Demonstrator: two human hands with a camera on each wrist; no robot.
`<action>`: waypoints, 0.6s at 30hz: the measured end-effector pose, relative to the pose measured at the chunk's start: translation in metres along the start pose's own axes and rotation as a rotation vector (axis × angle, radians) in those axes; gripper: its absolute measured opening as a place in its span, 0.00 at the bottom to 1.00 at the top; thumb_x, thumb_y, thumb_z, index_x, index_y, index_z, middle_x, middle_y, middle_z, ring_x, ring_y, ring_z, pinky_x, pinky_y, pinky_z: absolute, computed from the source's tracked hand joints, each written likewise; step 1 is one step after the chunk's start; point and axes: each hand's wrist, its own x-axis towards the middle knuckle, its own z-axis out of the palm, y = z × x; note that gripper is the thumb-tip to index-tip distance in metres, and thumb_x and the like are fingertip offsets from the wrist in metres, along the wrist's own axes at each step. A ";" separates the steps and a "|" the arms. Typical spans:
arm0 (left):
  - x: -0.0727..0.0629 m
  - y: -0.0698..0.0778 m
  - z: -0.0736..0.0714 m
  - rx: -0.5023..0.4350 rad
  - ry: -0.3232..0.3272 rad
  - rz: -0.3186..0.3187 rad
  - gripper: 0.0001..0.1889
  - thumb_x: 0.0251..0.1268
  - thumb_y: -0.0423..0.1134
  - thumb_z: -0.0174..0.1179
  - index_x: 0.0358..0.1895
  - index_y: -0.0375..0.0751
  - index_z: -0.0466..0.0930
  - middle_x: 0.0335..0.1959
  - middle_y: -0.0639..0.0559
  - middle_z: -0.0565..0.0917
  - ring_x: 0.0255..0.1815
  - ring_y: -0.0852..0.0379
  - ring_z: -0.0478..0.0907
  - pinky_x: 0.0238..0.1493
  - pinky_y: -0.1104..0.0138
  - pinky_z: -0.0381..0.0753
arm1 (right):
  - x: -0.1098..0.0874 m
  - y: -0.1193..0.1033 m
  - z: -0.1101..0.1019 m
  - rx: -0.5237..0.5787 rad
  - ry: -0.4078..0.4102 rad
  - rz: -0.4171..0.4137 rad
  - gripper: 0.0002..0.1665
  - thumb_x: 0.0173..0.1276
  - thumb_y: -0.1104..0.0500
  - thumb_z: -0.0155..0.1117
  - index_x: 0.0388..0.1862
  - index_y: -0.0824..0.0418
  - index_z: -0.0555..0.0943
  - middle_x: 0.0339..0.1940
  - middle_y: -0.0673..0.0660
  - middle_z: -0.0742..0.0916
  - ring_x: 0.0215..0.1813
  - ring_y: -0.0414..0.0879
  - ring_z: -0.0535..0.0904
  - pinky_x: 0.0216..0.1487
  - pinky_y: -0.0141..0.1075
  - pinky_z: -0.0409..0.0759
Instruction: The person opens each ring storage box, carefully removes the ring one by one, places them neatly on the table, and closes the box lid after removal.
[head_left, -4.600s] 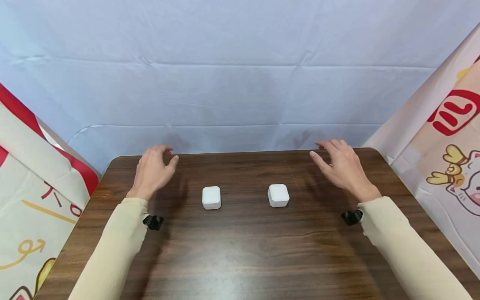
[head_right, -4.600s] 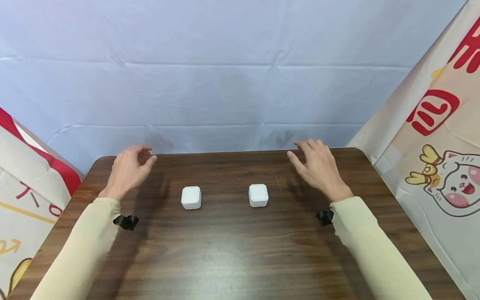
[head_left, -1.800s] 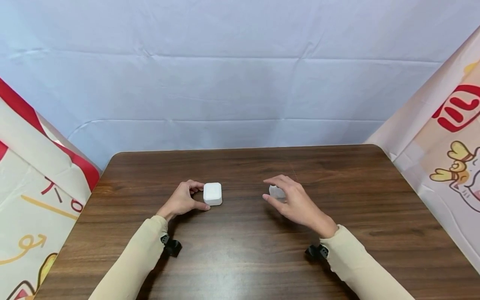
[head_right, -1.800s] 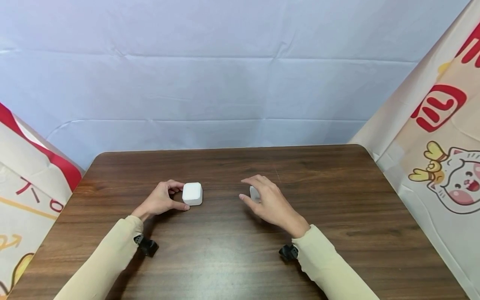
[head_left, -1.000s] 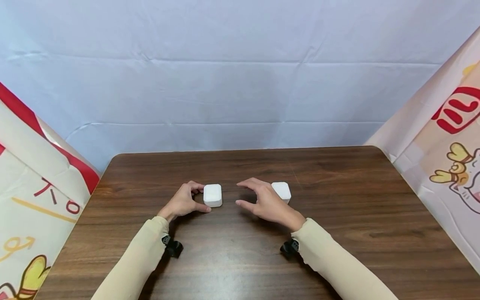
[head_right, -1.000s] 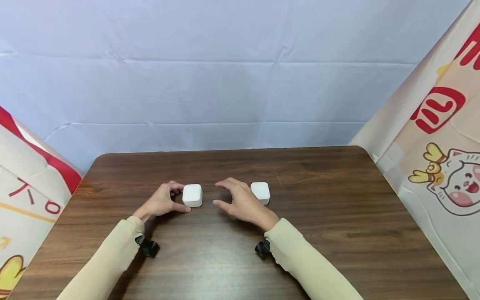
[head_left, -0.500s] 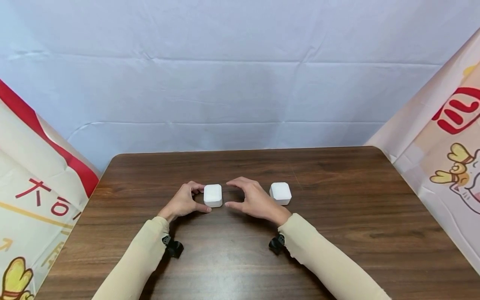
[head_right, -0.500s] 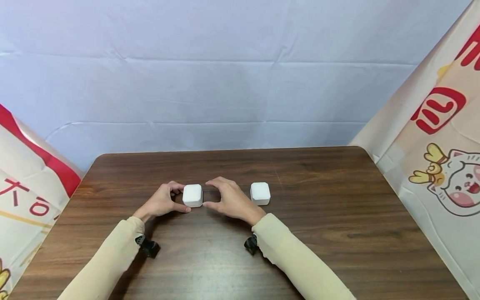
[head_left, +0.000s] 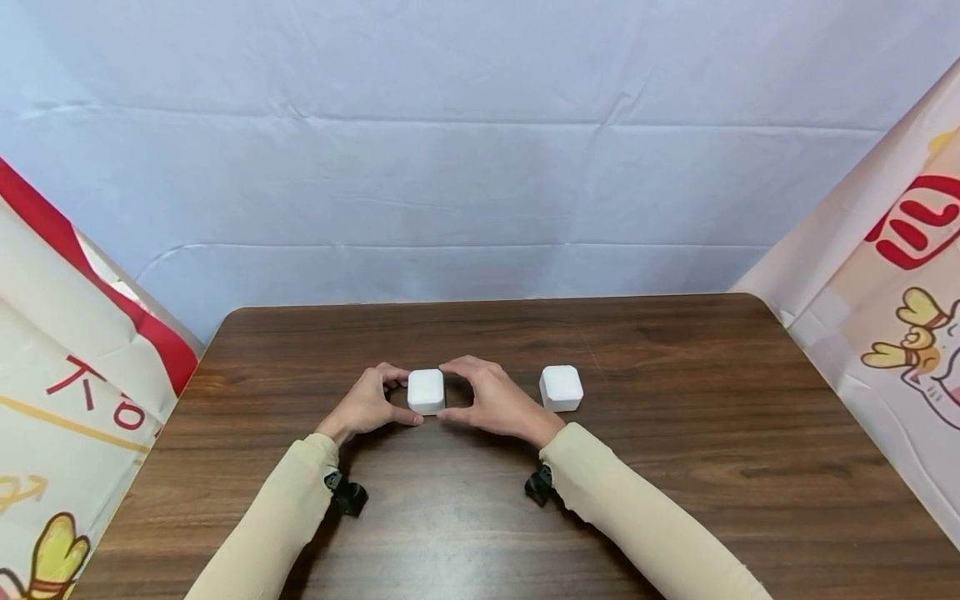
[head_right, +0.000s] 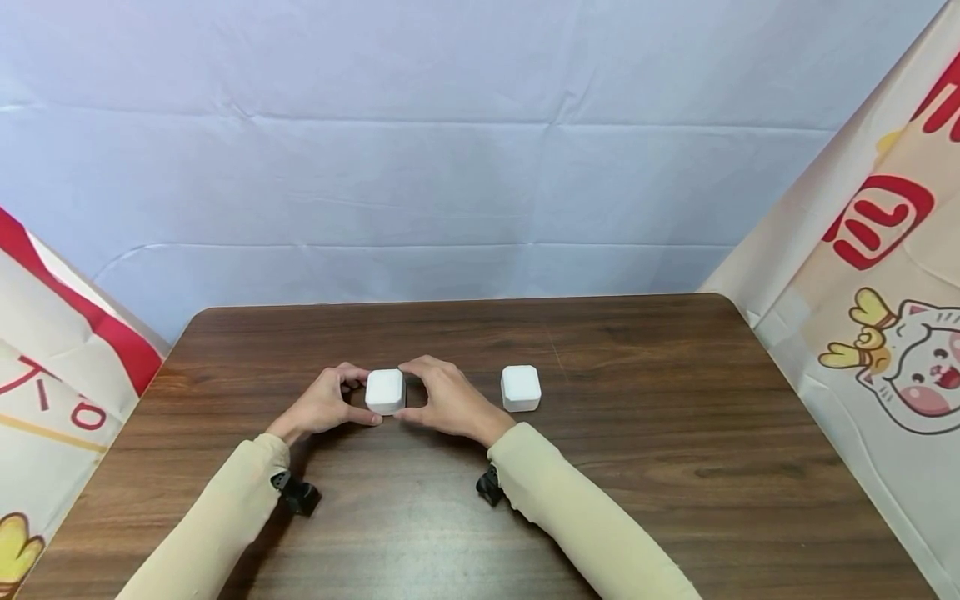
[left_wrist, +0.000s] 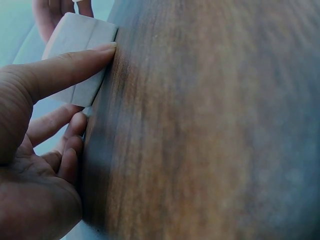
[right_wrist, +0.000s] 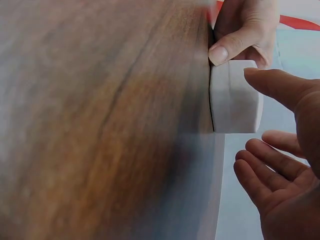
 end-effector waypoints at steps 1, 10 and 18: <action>0.000 0.000 0.000 -0.003 -0.001 -0.002 0.32 0.31 0.40 0.79 0.48 0.39 0.79 0.41 0.50 0.74 0.41 0.50 0.68 0.44 0.58 0.68 | 0.001 0.000 0.000 -0.008 -0.003 0.001 0.41 0.53 0.44 0.71 0.62 0.61 0.71 0.57 0.51 0.75 0.58 0.44 0.70 0.54 0.40 0.70; -0.001 0.000 0.000 -0.025 -0.012 -0.005 0.32 0.32 0.39 0.79 0.48 0.38 0.79 0.42 0.50 0.73 0.42 0.50 0.68 0.44 0.57 0.69 | 0.008 -0.003 0.005 -0.029 -0.003 -0.025 0.40 0.51 0.46 0.73 0.60 0.62 0.72 0.56 0.52 0.76 0.57 0.45 0.71 0.54 0.42 0.69; -0.002 0.002 -0.001 -0.023 -0.016 -0.002 0.31 0.32 0.39 0.79 0.48 0.38 0.79 0.41 0.50 0.73 0.41 0.50 0.69 0.43 0.57 0.69 | 0.011 -0.003 0.008 -0.047 0.000 -0.032 0.38 0.50 0.47 0.74 0.59 0.61 0.74 0.53 0.51 0.77 0.55 0.45 0.73 0.53 0.40 0.70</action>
